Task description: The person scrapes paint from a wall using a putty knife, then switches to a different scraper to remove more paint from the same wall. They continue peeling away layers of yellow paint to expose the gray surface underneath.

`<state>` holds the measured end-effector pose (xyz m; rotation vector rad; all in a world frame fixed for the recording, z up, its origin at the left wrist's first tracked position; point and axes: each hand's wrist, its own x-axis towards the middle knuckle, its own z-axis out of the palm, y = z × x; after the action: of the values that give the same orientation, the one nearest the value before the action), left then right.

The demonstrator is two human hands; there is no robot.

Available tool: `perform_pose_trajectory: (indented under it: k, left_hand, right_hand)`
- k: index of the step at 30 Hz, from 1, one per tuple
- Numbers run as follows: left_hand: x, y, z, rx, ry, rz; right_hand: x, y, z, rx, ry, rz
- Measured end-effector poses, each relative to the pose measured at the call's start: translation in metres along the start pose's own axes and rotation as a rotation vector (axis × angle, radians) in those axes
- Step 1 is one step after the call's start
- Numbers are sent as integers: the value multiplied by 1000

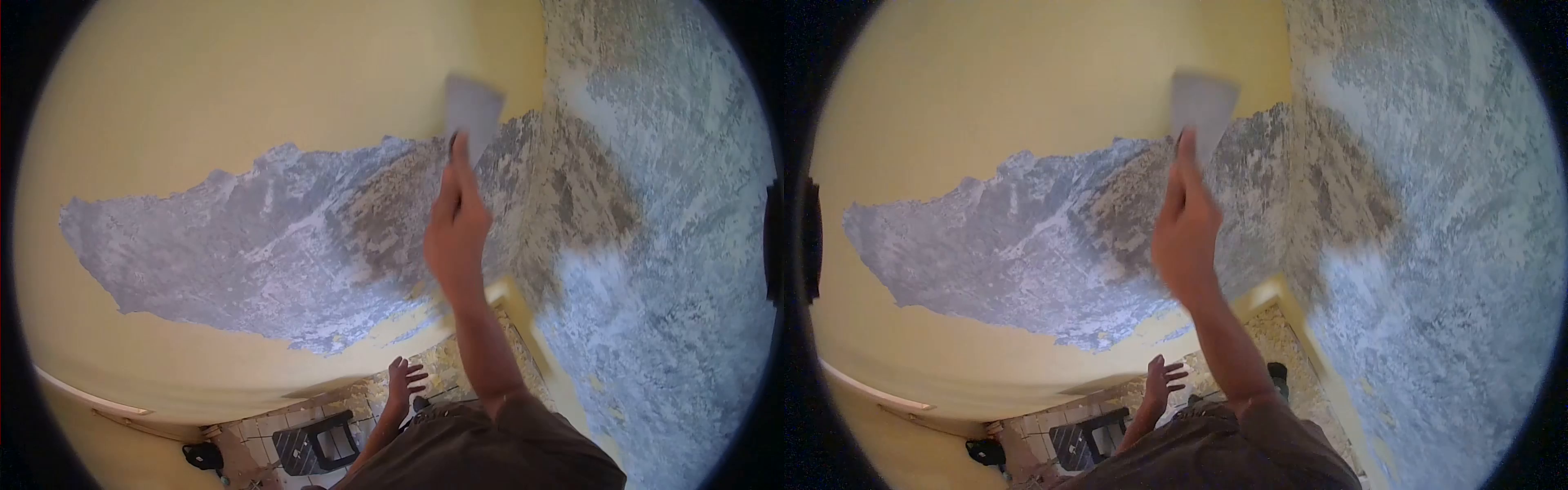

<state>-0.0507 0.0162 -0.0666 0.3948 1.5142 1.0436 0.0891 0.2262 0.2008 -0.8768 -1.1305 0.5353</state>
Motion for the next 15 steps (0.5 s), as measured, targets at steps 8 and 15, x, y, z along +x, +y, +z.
perform_pose_trajectory:
  k: [8, 15]
  left_hand:
    - [1, 2, -19, -2, -3, -11]
    - [0, 13, -17, 83, -81, 0]
  right_hand:
    - [-32, 19, -18, -26, -85, 31]
    - [-52, -23, -7, -217, -322, 84]
